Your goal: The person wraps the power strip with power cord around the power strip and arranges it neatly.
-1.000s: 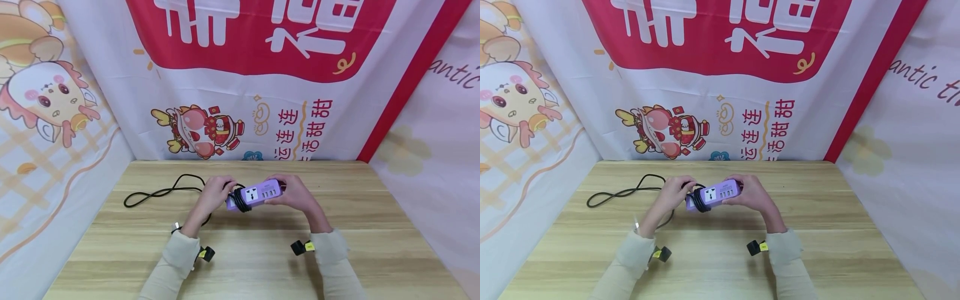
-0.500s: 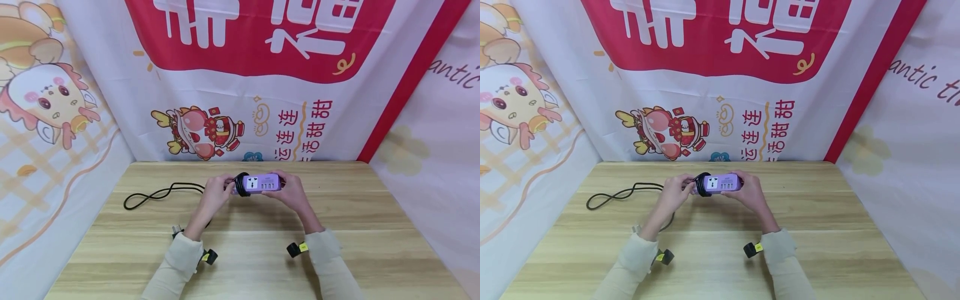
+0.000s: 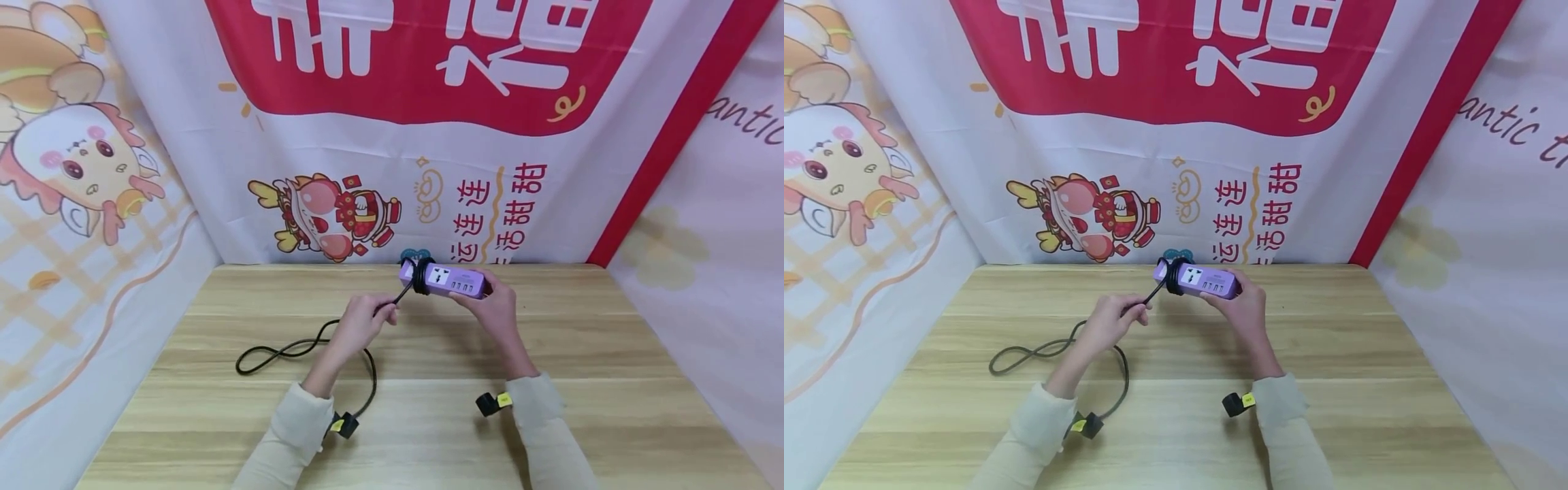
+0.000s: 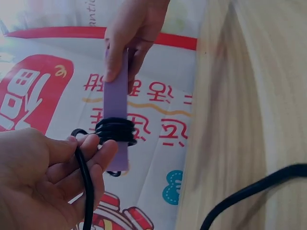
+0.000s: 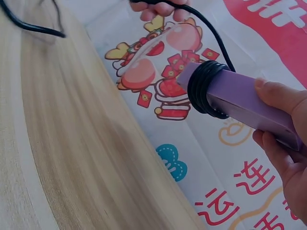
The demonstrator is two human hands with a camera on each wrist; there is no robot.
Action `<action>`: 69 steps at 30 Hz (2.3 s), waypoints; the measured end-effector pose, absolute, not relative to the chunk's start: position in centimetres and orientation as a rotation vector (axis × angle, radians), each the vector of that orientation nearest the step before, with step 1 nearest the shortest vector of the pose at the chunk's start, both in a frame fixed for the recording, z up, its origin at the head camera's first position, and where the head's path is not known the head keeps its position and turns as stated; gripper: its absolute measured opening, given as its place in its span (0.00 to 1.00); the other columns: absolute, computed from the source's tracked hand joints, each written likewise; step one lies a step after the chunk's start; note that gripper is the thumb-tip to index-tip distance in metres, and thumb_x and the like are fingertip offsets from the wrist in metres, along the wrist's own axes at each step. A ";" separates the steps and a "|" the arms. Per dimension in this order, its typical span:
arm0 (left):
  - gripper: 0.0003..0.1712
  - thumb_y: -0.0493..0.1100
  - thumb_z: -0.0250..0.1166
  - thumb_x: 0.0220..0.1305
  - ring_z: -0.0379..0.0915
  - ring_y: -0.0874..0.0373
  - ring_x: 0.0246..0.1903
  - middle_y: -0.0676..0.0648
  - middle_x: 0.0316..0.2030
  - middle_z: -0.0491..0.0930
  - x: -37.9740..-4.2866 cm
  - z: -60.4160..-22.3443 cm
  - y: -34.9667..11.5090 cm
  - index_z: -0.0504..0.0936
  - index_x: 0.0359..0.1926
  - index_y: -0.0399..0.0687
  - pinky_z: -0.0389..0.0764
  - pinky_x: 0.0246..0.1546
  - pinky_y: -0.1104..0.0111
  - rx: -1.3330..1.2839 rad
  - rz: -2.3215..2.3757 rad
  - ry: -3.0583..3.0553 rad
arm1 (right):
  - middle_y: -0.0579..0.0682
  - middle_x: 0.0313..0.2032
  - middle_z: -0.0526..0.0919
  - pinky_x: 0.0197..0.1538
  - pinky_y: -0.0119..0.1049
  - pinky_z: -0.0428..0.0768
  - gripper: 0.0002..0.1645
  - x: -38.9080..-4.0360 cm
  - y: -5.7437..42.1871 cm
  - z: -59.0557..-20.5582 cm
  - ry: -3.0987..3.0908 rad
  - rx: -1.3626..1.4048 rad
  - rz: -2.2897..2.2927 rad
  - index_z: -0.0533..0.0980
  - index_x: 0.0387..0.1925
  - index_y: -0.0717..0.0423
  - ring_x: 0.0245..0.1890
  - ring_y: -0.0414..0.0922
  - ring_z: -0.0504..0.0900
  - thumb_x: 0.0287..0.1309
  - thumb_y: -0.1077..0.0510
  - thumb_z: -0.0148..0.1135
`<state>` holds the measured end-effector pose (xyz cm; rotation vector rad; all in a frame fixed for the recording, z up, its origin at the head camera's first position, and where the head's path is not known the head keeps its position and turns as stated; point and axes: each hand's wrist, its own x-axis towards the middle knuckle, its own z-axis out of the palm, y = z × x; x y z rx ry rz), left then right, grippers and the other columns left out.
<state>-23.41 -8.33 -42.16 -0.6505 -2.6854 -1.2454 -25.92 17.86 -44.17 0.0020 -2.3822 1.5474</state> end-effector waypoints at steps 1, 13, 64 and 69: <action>0.10 0.35 0.58 0.72 0.81 0.62 0.30 0.52 0.27 0.84 -23.3 -42.2 -8.2 0.86 0.42 0.42 0.80 0.32 0.71 -0.667 -1.265 -2.691 | 0.55 0.57 0.81 0.57 0.50 0.81 0.39 -25.9 18.0 -44.1 -2.377 -0.007 1.558 0.76 0.60 0.51 0.54 0.51 0.80 0.45 0.49 0.81; 0.14 0.31 0.58 0.70 0.83 0.61 0.31 0.50 0.29 0.85 -21.8 -42.7 -6.4 0.84 0.53 0.37 0.84 0.39 0.70 -0.947 -1.131 -2.571 | 0.56 0.54 0.82 0.52 0.41 0.83 0.39 -25.9 17.4 -43.7 -2.345 0.010 1.573 0.77 0.59 0.53 0.50 0.50 0.82 0.44 0.52 0.81; 0.11 0.22 0.57 0.58 0.81 0.49 0.18 0.40 0.21 0.84 -25.3 -45.5 -9.2 0.84 0.29 0.35 0.77 0.19 0.75 -0.713 -1.397 -2.479 | 0.51 0.53 0.78 0.51 0.30 0.82 0.38 -23.0 16.6 -39.8 -2.231 0.279 2.190 0.73 0.62 0.61 0.51 0.45 0.78 0.48 0.65 0.76; 0.14 0.20 0.56 0.46 0.82 0.48 0.24 0.41 0.23 0.85 -25.4 -45.3 -10.2 0.83 0.32 0.35 0.81 0.29 0.66 -0.809 -1.265 -2.268 | 0.52 0.51 0.80 0.49 0.31 0.83 0.37 -22.8 16.8 -40.0 -2.274 0.481 2.136 0.73 0.61 0.65 0.49 0.45 0.80 0.46 0.67 0.76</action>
